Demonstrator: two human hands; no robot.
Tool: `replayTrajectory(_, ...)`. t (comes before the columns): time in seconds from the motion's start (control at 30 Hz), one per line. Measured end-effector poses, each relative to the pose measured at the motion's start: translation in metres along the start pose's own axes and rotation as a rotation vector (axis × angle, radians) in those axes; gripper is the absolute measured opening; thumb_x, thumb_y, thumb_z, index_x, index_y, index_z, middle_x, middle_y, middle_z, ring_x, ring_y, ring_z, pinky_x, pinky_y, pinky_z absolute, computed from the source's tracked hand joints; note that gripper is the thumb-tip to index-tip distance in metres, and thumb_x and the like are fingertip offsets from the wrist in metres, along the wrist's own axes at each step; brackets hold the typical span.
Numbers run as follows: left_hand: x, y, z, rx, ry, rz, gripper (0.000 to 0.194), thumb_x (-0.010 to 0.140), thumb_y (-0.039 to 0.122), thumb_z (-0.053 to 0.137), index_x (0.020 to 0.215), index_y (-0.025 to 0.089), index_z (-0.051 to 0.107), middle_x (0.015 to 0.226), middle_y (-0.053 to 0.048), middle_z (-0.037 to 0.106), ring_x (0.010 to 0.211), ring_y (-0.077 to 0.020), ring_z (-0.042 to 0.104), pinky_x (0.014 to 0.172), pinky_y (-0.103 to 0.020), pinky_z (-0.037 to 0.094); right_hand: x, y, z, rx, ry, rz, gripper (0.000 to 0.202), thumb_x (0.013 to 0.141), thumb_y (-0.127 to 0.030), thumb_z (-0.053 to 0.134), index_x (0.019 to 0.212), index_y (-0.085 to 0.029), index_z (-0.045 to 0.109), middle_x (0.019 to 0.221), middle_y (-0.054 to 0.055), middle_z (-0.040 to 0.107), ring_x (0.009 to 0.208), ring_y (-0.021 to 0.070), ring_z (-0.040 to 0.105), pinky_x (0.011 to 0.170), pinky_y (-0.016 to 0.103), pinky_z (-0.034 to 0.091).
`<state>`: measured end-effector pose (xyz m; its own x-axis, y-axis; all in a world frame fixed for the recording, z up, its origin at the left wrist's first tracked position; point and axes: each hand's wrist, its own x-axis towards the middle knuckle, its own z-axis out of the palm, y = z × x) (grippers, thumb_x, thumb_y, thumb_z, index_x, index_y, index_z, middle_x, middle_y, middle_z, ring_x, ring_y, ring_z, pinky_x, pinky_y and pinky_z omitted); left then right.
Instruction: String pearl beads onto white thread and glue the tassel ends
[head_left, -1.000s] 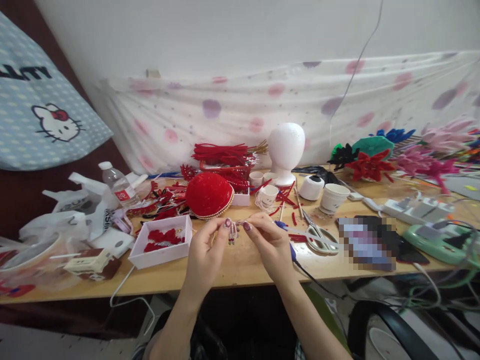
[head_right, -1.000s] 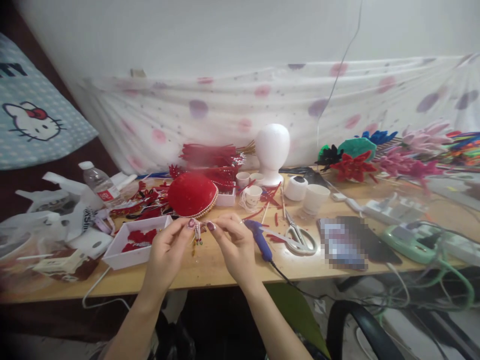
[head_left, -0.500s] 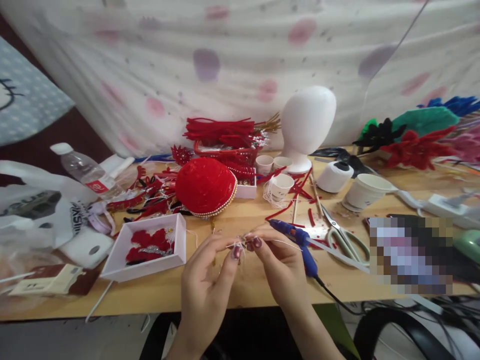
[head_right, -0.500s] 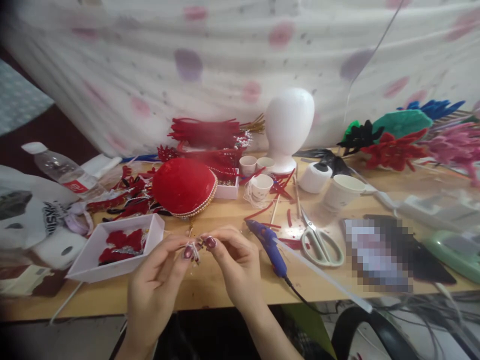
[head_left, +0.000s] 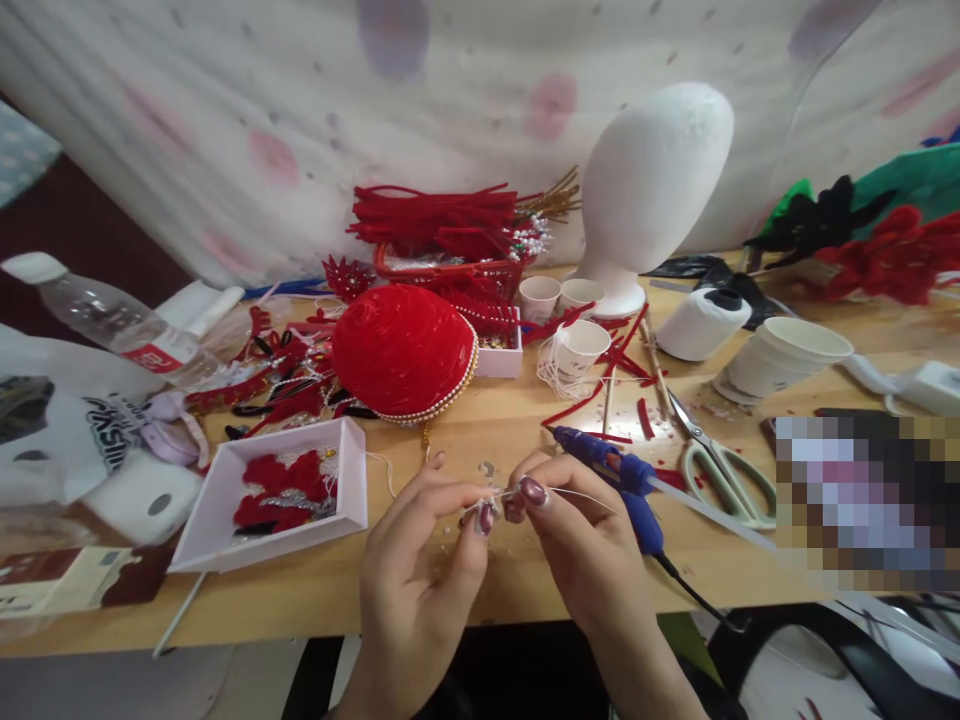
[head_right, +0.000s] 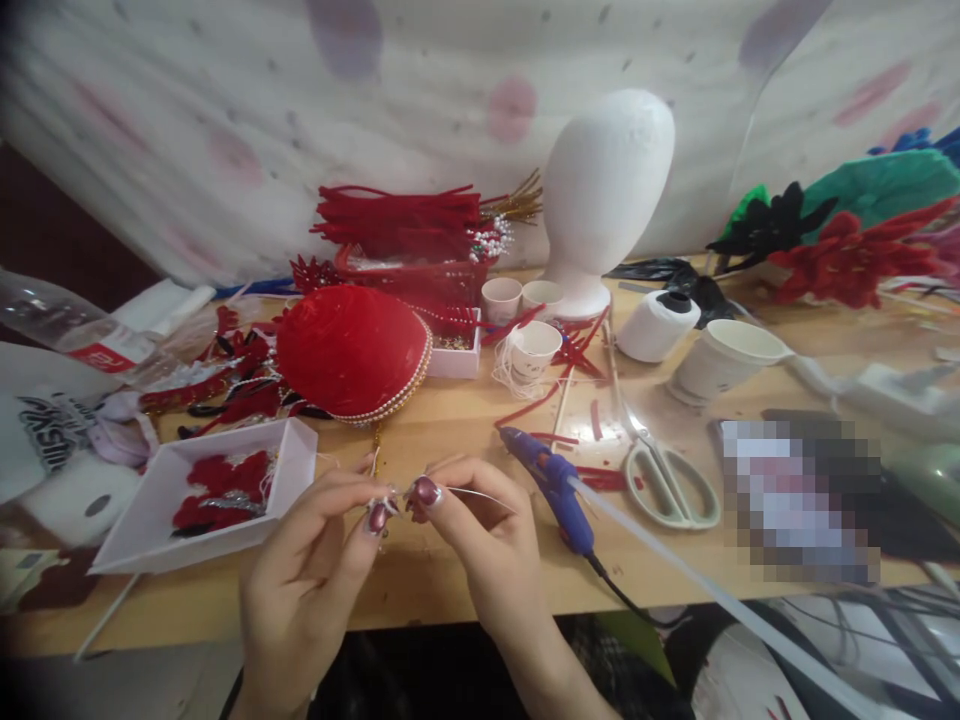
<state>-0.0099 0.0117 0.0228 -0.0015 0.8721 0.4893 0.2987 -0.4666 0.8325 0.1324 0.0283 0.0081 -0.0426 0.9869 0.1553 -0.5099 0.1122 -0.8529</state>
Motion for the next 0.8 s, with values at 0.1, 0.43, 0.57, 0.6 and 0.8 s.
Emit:
replayTrajectory(0.1, -0.002, 0.003, 0.000, -0.028, 0.019, -0.032, 0.026, 0.091, 0.009, 0.062, 0.100, 0.032, 0.070, 0.093, 0.007, 0.073, 0.091, -0.0111, 0.068, 0.100, -0.024, 0.047, -0.001, 0.002, 0.001, -0.042, -0.014, -0.075, 0.010, 0.092, -0.028, 0.072, 0.083, -0.025, 0.075, 0.080, -0.004, 0.067, 0.076, 0.0090, 0.061, 0.071, 0.019, 0.050)
replayTrajectory(0.43, -0.013, 0.020, -0.001, -0.170, 0.174, -0.322, 0.018, 0.085, 0.018, 0.069, 0.087, 0.034, 0.078, 0.094, 0.005, 0.078, 0.104, -0.0170, 0.068, 0.104, -0.028, 0.048, -0.010, -0.004, -0.002, -0.640, -0.092, -0.744, 0.040, 0.084, 0.006, 0.060, 0.113, -0.019, 0.073, 0.092, 0.004, 0.067, 0.084, 0.0173, 0.063, 0.073, 0.033, 0.054)
replayTrajectory(0.57, -0.016, 0.025, -0.001, -0.238, 0.189, -0.407, 0.015, 0.083, 0.019, 0.071, 0.080, 0.032, 0.078, 0.088, 0.005, 0.077, 0.111, -0.0180, 0.067, 0.106, -0.027, 0.048, -0.008, -0.007, -0.002, -0.734, -0.129, -0.890, 0.043, 0.082, 0.009, 0.057, 0.114, -0.016, 0.072, 0.092, 0.005, 0.064, 0.080, 0.0181, 0.063, 0.072, 0.037, 0.054)
replayTrajectory(0.6, -0.017, 0.026, -0.001, -0.242, 0.186, -0.405, 0.015, 0.083, 0.019, 0.071, 0.079, 0.032, 0.078, 0.087, 0.005, 0.077, 0.111, -0.0180, 0.067, 0.107, -0.027, 0.048, -0.008, -0.007, -0.001, -0.745, -0.129, -0.906, 0.043, 0.081, 0.010, 0.057, 0.113, -0.015, 0.071, 0.092, 0.005, 0.064, 0.080, 0.0179, 0.063, 0.072, 0.037, 0.054)
replayTrajectory(0.8, -0.015, 0.018, -0.005, -0.191, 0.144, -0.286, 0.019, 0.085, 0.015, 0.070, 0.085, 0.032, 0.077, 0.088, 0.006, 0.077, 0.111, -0.0144, 0.069, 0.103, -0.022, 0.050, -0.011, -0.009, 0.004, -0.720, -0.106, -0.878, 0.039, 0.080, 0.009, 0.058, 0.107, -0.014, 0.072, 0.089, 0.004, 0.065, 0.077, 0.0169, 0.062, 0.071, 0.036, 0.054)
